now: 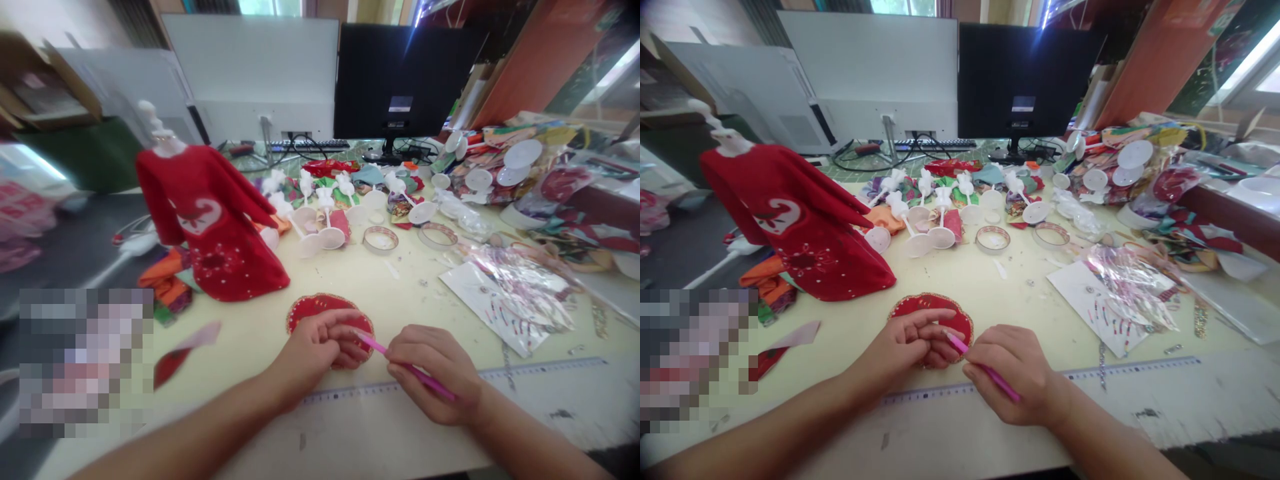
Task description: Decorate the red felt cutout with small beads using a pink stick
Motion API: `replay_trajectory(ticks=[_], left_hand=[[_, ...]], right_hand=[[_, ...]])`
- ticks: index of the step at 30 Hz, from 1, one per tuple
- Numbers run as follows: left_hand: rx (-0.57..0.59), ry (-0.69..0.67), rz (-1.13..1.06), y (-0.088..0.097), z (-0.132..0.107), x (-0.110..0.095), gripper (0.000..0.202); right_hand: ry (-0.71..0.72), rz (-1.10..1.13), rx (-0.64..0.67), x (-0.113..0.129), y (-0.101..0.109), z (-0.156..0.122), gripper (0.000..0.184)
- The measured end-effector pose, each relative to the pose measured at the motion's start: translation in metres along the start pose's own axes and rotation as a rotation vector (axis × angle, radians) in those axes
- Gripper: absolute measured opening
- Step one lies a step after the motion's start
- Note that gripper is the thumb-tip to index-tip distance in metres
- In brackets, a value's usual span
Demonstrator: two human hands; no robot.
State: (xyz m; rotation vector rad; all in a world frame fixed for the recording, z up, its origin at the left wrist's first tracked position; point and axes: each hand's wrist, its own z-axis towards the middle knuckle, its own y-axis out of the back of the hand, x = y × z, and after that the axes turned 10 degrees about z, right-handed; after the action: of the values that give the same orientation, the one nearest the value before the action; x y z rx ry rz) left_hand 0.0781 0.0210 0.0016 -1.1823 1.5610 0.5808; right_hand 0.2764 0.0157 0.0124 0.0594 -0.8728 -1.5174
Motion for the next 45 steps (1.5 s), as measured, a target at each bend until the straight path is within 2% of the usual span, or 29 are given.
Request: replay_trajectory(ticks=[31,45], left_hand=[[-0.019,0.0,0.017,-0.0028,-0.0012,-0.0052,0.055],[-0.009,-0.032,0.056,-0.0017,-0.0011,-0.0004,0.057]], right_hand=[[0.007,0.014,0.014,-0.0026,-0.0009,-0.0039,0.017],[0.027,0.022,0.018,-0.0025,-0.0016,-0.0058,0.018]])
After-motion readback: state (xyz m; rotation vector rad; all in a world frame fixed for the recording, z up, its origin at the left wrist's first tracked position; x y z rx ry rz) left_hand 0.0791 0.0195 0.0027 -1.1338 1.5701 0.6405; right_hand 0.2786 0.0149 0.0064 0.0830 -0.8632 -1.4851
